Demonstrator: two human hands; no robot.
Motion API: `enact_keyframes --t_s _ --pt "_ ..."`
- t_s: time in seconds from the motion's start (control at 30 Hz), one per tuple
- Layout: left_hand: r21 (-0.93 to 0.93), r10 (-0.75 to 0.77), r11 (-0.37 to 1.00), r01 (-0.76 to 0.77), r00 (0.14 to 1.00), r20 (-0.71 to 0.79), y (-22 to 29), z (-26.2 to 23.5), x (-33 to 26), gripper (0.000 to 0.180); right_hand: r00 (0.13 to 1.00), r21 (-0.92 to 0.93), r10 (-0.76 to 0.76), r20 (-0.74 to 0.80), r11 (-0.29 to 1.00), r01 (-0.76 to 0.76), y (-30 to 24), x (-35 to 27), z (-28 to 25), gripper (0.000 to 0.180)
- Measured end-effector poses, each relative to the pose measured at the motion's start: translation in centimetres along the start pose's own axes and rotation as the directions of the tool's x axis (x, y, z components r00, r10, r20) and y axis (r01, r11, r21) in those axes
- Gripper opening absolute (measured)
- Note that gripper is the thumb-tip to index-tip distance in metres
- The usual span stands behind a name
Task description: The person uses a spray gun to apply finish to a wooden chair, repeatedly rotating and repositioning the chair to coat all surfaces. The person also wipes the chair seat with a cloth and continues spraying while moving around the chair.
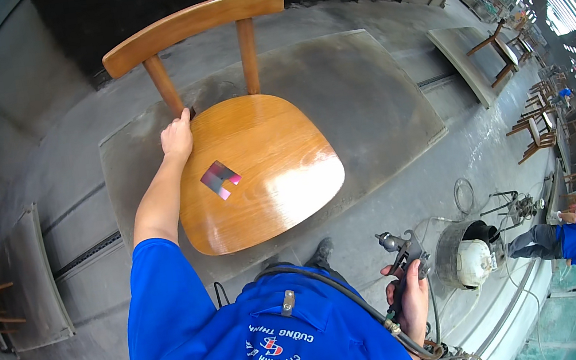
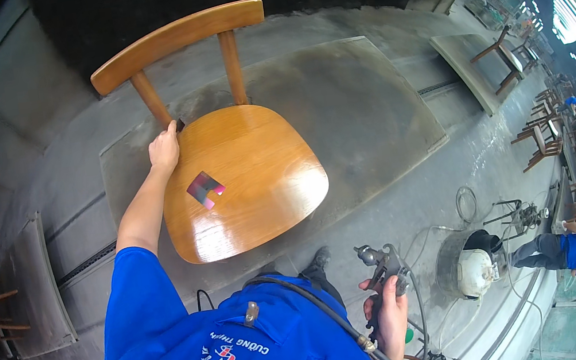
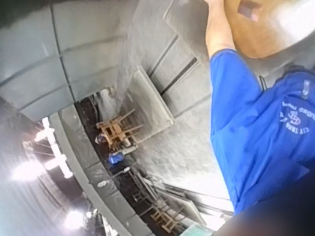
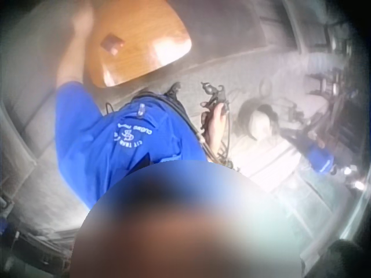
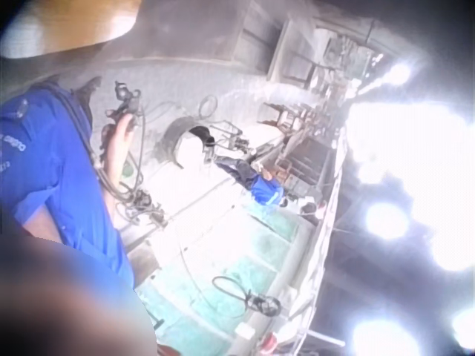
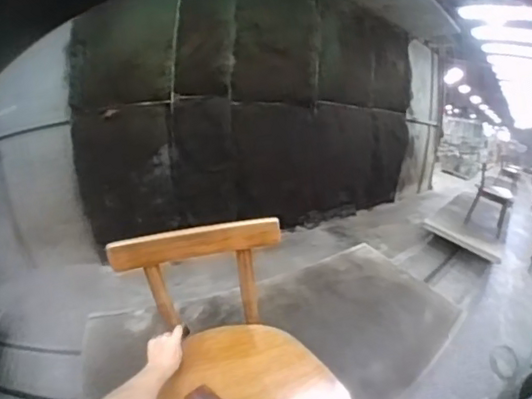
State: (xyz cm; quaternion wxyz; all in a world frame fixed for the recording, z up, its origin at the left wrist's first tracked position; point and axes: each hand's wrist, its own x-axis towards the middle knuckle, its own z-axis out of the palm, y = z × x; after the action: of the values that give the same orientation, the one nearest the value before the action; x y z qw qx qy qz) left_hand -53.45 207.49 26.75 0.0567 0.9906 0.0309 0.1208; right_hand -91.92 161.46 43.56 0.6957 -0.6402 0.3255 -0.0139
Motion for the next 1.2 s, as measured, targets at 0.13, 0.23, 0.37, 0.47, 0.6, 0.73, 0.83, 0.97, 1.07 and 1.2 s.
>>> enact_keyframes --t_s 0.13,0.23,0.37,0.47,0.6,0.73,0.83,0.97,1.07,1.2 --pt "0.072 -0.003 0.997 -0.005 0.994 0.112 -0.4 0.0 0.2 0.061 1.0 -0.012 0.005 0.003 1.0 -0.005 -0.1 0.2 0.2 0.053" --pt "0.11 -0.033 0.994 0.015 0.986 0.165 0.3 -2.1 0.9 0.066 1.0 0.003 -0.006 0.011 1.0 0.006 -0.2 0.5 0.4 0.053" --pt "0.108 -0.165 0.983 0.149 0.973 0.159 2.8 -5.8 -0.3 0.072 1.0 0.025 -0.008 -0.008 1.0 0.009 -0.1 0.4 0.6 0.052" --pt "-0.091 -0.169 0.979 0.183 0.976 0.136 3.7 -7.8 -3.4 0.069 0.999 0.031 -0.011 -0.037 0.999 0.012 0.1 0.4 0.9 0.053" --pt "-0.106 -0.089 0.979 0.175 0.831 0.55 4.9 -8.0 -8.3 0.073 0.999 0.023 0.018 -0.043 1.0 -0.017 0.2 0.5 0.9 0.054" --pt "-0.171 -0.14 0.95 0.263 0.843 0.519 6.5 -7.4 -10.3 0.059 0.999 0.043 0.039 -0.009 0.998 -0.039 0.2 0.8 0.4 0.054" --pt "-0.26 -0.062 0.944 0.204 0.882 0.467 7.4 -7.8 -10.5 0.045 0.999 0.045 0.025 0.032 0.999 -0.026 0.2 1.0 0.0 0.054" --pt "-0.481 0.047 0.863 0.155 0.923 0.383 7.7 -9.8 -9.4 0.028 0.999 0.063 0.034 0.034 0.997 -0.036 0.2 1.1 -0.1 0.052" --pt "-0.556 0.098 0.828 0.066 0.961 0.259 8.0 -11.1 -6.2 0.021 0.998 0.072 0.065 -0.005 0.995 -0.064 0.4 1.2 0.0 0.052" --pt "-0.52 0.154 0.847 -0.108 0.987 0.046 9.1 -10.2 0.2 0.014 0.999 0.102 0.037 0.008 0.994 -0.038 0.7 1.2 0.0 0.05"
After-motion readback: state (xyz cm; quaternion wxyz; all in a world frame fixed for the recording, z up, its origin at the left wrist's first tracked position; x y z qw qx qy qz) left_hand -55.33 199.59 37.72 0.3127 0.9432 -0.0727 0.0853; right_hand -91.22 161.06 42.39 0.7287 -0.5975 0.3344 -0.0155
